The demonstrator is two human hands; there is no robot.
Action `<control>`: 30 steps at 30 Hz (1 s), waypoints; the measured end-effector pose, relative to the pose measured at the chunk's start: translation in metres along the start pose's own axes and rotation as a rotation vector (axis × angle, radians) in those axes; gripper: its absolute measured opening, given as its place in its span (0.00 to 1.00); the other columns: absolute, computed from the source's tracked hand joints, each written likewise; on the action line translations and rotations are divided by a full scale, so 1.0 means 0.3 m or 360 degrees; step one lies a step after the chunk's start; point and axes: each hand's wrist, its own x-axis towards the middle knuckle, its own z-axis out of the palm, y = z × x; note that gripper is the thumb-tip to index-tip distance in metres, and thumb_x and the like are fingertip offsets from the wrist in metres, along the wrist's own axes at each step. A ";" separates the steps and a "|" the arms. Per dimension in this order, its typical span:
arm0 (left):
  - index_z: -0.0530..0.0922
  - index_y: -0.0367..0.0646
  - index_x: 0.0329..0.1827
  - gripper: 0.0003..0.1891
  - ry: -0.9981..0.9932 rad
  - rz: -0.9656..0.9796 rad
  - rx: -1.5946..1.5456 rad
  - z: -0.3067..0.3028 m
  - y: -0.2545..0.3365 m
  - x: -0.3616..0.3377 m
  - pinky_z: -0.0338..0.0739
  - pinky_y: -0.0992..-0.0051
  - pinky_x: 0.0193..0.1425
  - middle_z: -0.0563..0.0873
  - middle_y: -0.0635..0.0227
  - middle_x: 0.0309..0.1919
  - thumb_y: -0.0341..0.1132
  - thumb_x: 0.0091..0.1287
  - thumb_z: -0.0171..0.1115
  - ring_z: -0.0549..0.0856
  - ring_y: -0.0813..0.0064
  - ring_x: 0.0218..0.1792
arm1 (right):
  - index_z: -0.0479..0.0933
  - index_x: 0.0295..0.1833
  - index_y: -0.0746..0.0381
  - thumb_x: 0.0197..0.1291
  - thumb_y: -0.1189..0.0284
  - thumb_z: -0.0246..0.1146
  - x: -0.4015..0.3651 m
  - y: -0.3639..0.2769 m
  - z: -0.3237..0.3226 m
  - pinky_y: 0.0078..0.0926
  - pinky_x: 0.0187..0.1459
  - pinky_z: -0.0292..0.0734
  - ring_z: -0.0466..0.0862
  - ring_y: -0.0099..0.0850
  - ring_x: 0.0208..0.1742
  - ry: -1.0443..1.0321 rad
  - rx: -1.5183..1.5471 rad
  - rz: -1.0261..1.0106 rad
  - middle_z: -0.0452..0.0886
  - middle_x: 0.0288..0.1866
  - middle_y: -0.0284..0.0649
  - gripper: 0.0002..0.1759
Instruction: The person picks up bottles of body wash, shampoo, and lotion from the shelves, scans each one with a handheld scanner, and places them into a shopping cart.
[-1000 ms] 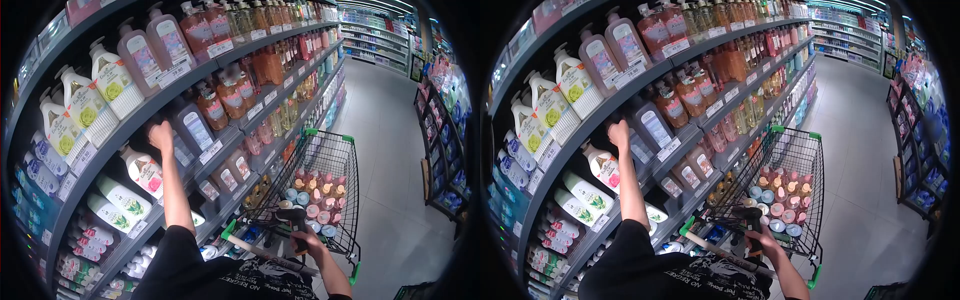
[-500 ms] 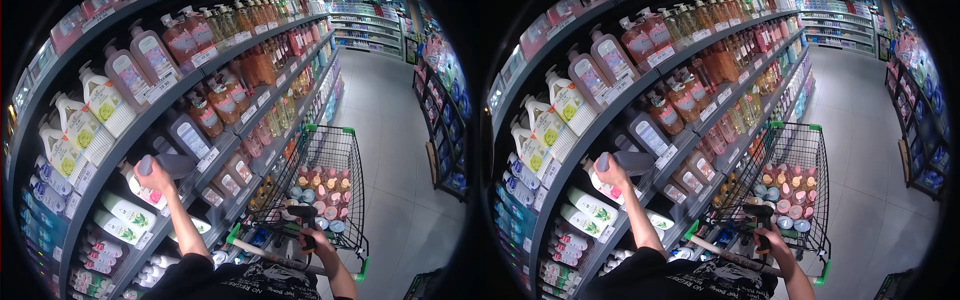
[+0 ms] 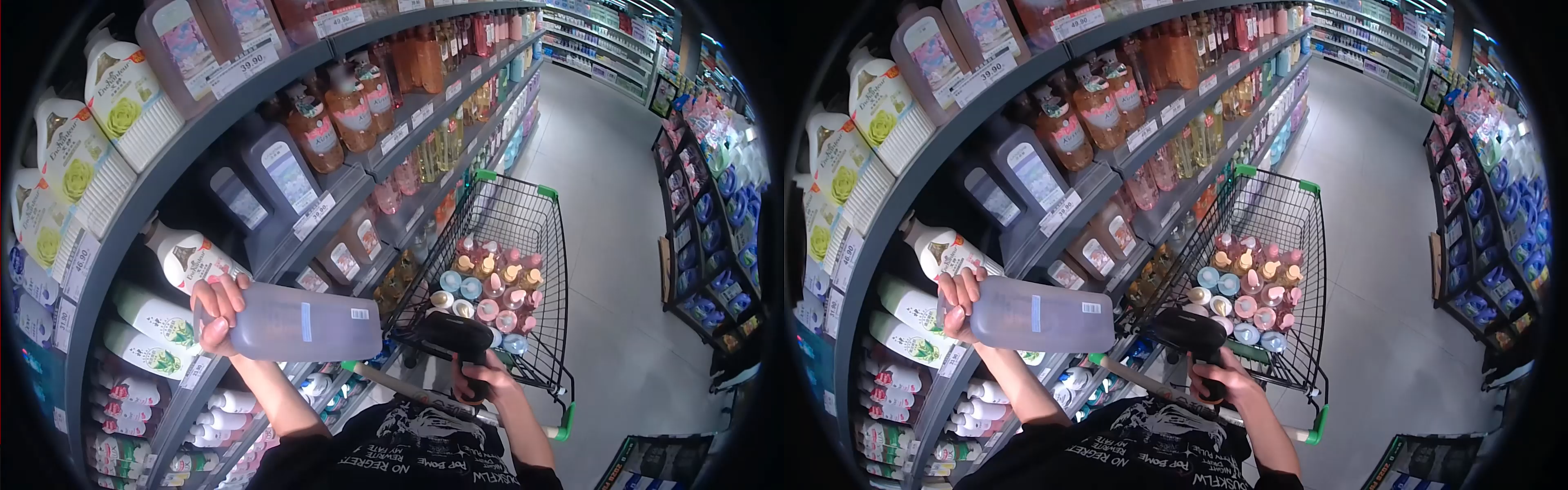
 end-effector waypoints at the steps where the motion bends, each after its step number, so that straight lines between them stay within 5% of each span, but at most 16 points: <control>1: 0.68 0.48 0.27 0.11 -0.0148 -0.0142 -0.0109 0.013 -0.023 -0.007 0.71 0.68 0.53 0.73 0.73 0.14 0.29 0.44 0.62 0.77 0.73 0.29 | 0.65 0.55 0.64 0.55 0.72 0.64 -0.017 0.002 0.003 0.30 0.26 0.75 0.72 0.27 0.19 0.0037 0.0017 0.0005 0.72 0.28 0.40 0.23; 4: 0.71 0.47 0.25 0.09 -0.0225 -0.0284 -0.0259 0.037 -0.093 -0.031 0.71 0.69 0.51 0.75 0.72 0.14 0.29 0.43 0.63 0.79 0.72 0.28 | 0.62 0.59 0.65 0.57 0.74 0.64 -0.054 -0.002 0.002 0.25 0.21 0.71 0.73 0.25 0.19 -0.0004 -0.0328 -0.0092 0.72 0.28 0.38 0.26; 9: 0.72 0.47 0.24 0.09 -0.0466 -0.0388 -0.0313 0.043 -0.180 -0.058 0.71 0.69 0.51 0.77 0.71 0.15 0.27 0.42 0.64 0.80 0.71 0.28 | 0.65 0.57 0.67 0.60 0.71 0.64 -0.095 -0.007 0.039 0.28 0.19 0.73 0.71 0.26 0.15 0.0147 0.0056 0.0006 0.73 0.27 0.42 0.23; 12: 0.73 0.46 0.22 0.10 -0.0710 -0.0303 -0.0028 0.086 -0.222 -0.034 0.74 0.68 0.42 0.79 0.70 0.15 0.28 0.42 0.68 0.82 0.70 0.25 | 0.67 0.54 0.65 0.63 0.64 0.62 -0.075 -0.001 0.065 0.27 0.21 0.74 0.70 0.24 0.15 0.0129 0.0266 -0.0066 0.72 0.22 0.39 0.21; 14: 0.73 0.45 0.21 0.12 -0.0886 -0.0232 0.0253 0.150 -0.247 -0.027 0.74 0.67 0.35 0.79 0.69 0.15 0.28 0.44 0.71 0.83 0.69 0.22 | 0.67 0.59 0.63 0.67 0.59 0.55 -0.063 0.025 0.051 0.25 0.18 0.66 0.67 0.22 0.14 0.0136 0.0480 -0.0027 0.71 0.23 0.37 0.23; 18: 0.71 0.43 0.22 0.12 -0.0844 -0.0334 0.0373 0.208 -0.337 -0.047 0.74 0.68 0.35 0.78 0.68 0.15 0.27 0.47 0.71 0.82 0.68 0.23 | 0.67 0.63 0.61 0.69 0.55 0.50 -0.044 0.061 -0.010 0.23 0.19 0.64 0.63 0.20 0.12 0.0302 0.0455 -0.0142 0.69 0.23 0.35 0.26; 21: 0.71 0.43 0.23 0.13 -0.0738 -0.0437 0.0472 0.216 -0.436 -0.067 0.74 0.68 0.36 0.78 0.68 0.16 0.30 0.50 0.72 0.81 0.68 0.23 | 0.69 0.60 0.58 0.67 0.57 0.56 -0.099 0.049 -0.056 0.24 0.22 0.65 0.63 0.21 0.12 0.0511 0.0588 -0.0306 0.69 0.22 0.35 0.23; 25: 0.71 0.42 0.25 0.10 -0.0780 -0.0795 0.0744 0.262 -0.606 -0.138 0.75 0.59 0.57 0.82 0.66 0.22 0.28 0.56 0.66 0.84 0.71 0.30 | 0.70 0.58 0.57 0.67 0.60 0.55 -0.170 0.090 -0.147 0.23 0.25 0.64 0.62 0.21 0.14 0.0868 0.0736 -0.0542 0.68 0.20 0.33 0.19; 30: 0.77 0.41 0.30 0.08 -0.1165 -0.1079 0.0982 0.220 -0.888 -0.325 0.78 0.65 0.51 0.84 0.64 0.27 0.27 0.53 0.70 0.85 0.72 0.33 | 0.71 0.57 0.57 0.65 0.62 0.57 -0.201 0.132 -0.181 0.24 0.28 0.64 0.63 0.21 0.16 0.1012 0.0798 -0.0648 0.69 0.21 0.33 0.18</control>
